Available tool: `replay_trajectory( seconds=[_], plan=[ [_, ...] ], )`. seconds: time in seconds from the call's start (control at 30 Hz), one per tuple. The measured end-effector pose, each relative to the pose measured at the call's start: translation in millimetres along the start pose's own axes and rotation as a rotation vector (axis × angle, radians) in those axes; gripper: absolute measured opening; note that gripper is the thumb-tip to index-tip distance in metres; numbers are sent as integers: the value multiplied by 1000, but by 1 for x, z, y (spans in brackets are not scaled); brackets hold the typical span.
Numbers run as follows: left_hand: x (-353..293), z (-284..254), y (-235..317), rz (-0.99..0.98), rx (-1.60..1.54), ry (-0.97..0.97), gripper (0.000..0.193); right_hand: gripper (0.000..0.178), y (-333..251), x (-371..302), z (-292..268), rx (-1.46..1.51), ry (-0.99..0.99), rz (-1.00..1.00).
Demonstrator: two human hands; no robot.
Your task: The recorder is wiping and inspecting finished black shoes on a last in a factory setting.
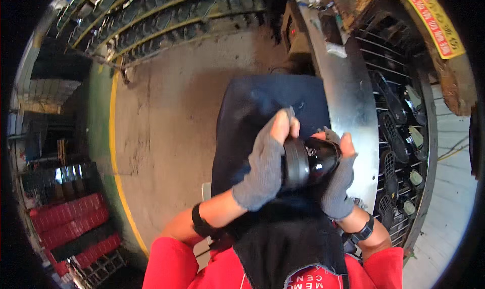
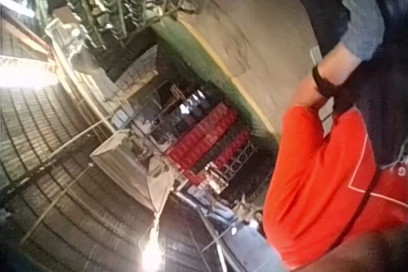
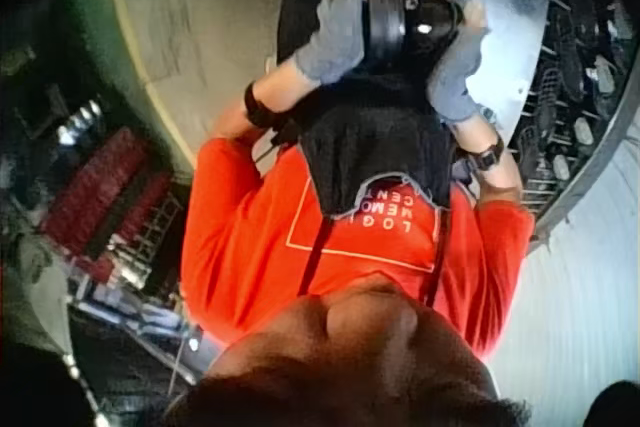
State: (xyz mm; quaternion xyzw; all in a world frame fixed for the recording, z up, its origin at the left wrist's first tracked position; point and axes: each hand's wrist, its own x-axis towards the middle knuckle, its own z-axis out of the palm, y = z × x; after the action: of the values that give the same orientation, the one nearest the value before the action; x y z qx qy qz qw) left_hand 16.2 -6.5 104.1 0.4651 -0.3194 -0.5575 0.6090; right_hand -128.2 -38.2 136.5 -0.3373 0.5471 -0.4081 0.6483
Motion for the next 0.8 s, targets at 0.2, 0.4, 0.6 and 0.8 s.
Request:
replay_trajectory(
  seconds=[0.2, 0.4, 0.6, 0.8],
  plan=[
    [18, -12, 37, 347, 248, -152, 36, 71, -67, 18, -3, -481, -838, -719],
    [29, -33, -5, -415, -427, -96, 66, 64, -9, -17, 34, -988, -1358, -1112],
    [7, -65, -33, -198, -591, -108, 77, 30, -27, 1, -27, -605, -746, -887],
    [0, -42, -19, -245, -539, -99, 81, 57, -2, 19, -51, -865, -558, -752]
  ],
)
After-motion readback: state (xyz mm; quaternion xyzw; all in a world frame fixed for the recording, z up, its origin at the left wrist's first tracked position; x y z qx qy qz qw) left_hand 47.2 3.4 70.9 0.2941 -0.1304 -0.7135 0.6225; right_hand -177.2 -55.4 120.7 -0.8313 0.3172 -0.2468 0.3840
